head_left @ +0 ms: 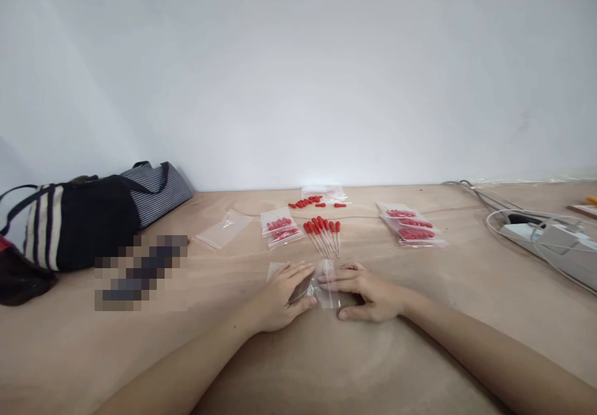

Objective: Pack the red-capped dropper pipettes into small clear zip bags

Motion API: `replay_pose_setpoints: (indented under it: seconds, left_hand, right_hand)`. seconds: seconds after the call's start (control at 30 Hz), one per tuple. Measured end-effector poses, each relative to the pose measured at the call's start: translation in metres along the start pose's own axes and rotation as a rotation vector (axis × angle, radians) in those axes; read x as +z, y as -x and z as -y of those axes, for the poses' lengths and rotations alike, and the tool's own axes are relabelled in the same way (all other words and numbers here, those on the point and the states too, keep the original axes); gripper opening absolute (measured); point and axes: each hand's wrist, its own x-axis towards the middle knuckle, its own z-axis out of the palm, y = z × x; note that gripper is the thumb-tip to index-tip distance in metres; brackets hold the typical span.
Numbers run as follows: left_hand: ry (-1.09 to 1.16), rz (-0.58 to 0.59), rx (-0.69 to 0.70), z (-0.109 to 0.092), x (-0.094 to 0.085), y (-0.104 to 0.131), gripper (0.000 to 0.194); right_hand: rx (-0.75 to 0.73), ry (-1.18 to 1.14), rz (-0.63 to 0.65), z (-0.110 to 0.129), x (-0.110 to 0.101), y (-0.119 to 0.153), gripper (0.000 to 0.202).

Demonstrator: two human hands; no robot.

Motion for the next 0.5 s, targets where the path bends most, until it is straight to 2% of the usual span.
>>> replay_pose_setpoints:
  seconds: [0.2, 0.4, 0.5]
  left_hand:
    - [-0.026, -0.008, 0.007, -0.0005, 0.0026, -0.0009, 0.054]
    - [-0.080, 0.002, 0.021, 0.0049, -0.0032, -0.0002, 0.058]
    - [-0.086, -0.007, 0.056, 0.0063, -0.0051, -0.0003, 0.071]
  right_hand:
    - [-0.064, 0.104, 0.039, 0.0040, 0.0006, -0.0054, 0.063]
    - [-0.067, 0.086, 0.037, 0.0036, -0.0004, -0.0056, 0.050]
    - [-0.046, 0.035, 0.037, 0.0016, -0.0006, -0.0060, 0.044]
